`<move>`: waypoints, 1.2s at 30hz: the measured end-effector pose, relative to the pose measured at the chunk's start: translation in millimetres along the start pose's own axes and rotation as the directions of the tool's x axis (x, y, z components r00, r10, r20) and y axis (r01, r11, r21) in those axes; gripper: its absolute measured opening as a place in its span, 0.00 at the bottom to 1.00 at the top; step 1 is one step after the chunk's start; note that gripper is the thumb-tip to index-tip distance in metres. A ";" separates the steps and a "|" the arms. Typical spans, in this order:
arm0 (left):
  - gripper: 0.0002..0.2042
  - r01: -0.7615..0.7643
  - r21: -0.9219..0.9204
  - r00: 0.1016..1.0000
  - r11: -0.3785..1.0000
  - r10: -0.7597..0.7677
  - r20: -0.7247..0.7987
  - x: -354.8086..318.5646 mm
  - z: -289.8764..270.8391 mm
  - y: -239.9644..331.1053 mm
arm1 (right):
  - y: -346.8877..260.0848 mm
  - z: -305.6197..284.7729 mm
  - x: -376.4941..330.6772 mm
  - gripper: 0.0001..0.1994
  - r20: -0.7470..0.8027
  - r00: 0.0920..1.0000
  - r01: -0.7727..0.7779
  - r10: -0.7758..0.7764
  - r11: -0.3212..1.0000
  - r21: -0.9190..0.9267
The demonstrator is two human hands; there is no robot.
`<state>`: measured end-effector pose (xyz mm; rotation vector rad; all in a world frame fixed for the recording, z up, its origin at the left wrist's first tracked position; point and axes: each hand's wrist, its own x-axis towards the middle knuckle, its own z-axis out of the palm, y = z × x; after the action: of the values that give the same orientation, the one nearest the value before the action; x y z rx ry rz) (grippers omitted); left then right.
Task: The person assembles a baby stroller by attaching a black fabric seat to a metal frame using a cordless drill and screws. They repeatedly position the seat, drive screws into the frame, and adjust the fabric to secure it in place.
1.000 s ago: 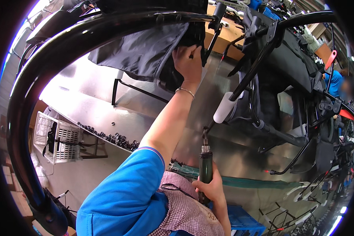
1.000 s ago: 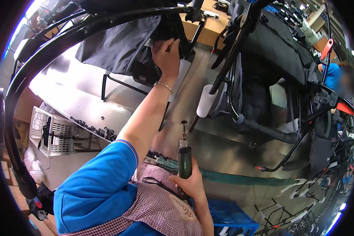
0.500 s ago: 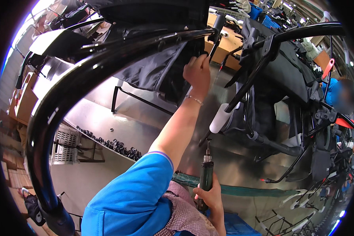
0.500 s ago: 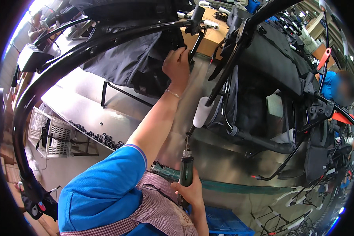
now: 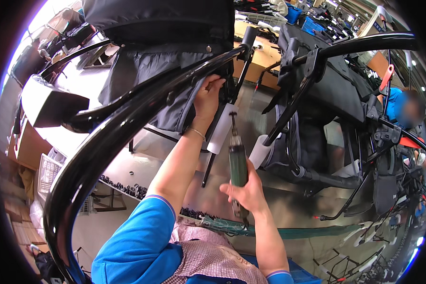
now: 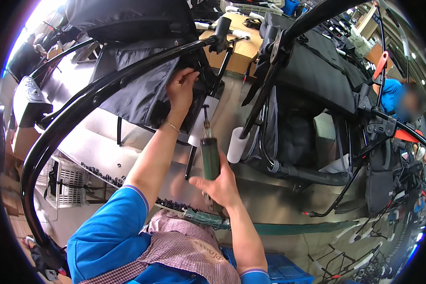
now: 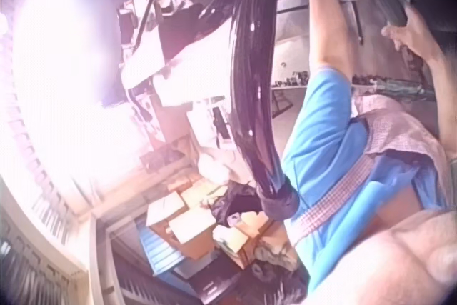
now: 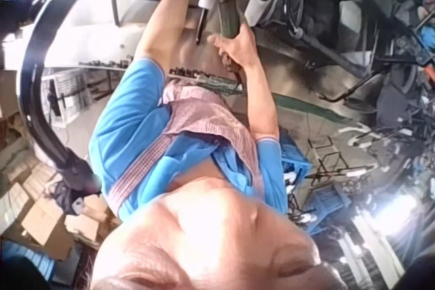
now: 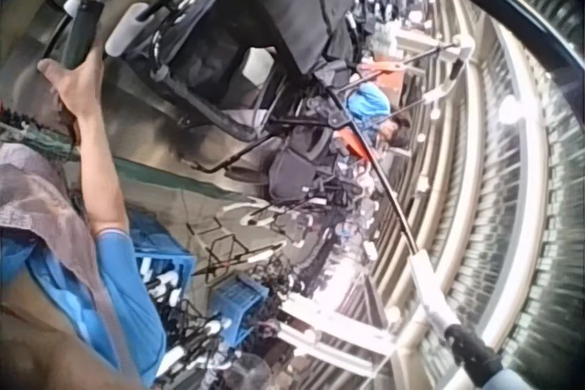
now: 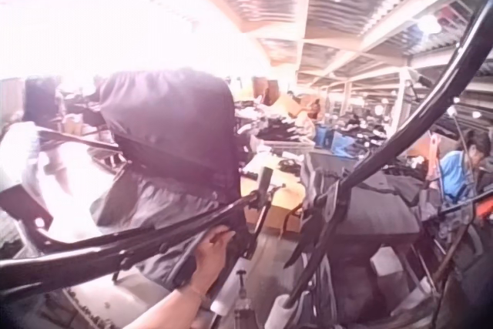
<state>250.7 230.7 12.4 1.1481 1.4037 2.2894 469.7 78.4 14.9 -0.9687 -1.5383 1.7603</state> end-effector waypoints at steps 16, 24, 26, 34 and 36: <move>0.10 0.258 -0.235 0.965 0.937 -0.261 0.017 -4.9 3.2 -10.3 | -30.3 4.0 78.8 0.48 -0.039 0.996 0.077 -0.083 0.989 -0.122; 0.11 0.285 -0.452 0.953 0.845 -0.201 0.226 1.0 -8.9 -31.1 | -40.3 11.7 84.5 0.43 -0.035 0.997 0.061 -0.064 0.994 -0.091; 0.11 0.363 -0.593 0.931 0.719 -0.260 0.255 0.9 -4.5 -12.6 | -41.9 10.8 84.1 0.41 -0.009 0.999 0.047 -0.047 0.999 -0.005; 0.12 0.261 -0.396 0.957 0.880 -0.183 0.225 3.9 -9.7 -41.8 | -57.0 16.8 73.1 0.29 0.159 0.986 -0.119 0.051 0.884 0.452; 0.13 0.149 -0.245 0.978 0.958 -0.106 0.178 6.5 -12.9 -51.3 | -56.7 19.7 73.2 0.30 0.183 0.982 -0.136 0.053 0.864 0.484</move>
<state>226.7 252.4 -29.9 1.1008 1.0525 2.1548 411.6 136.1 62.2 -0.6583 -1.0459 2.2035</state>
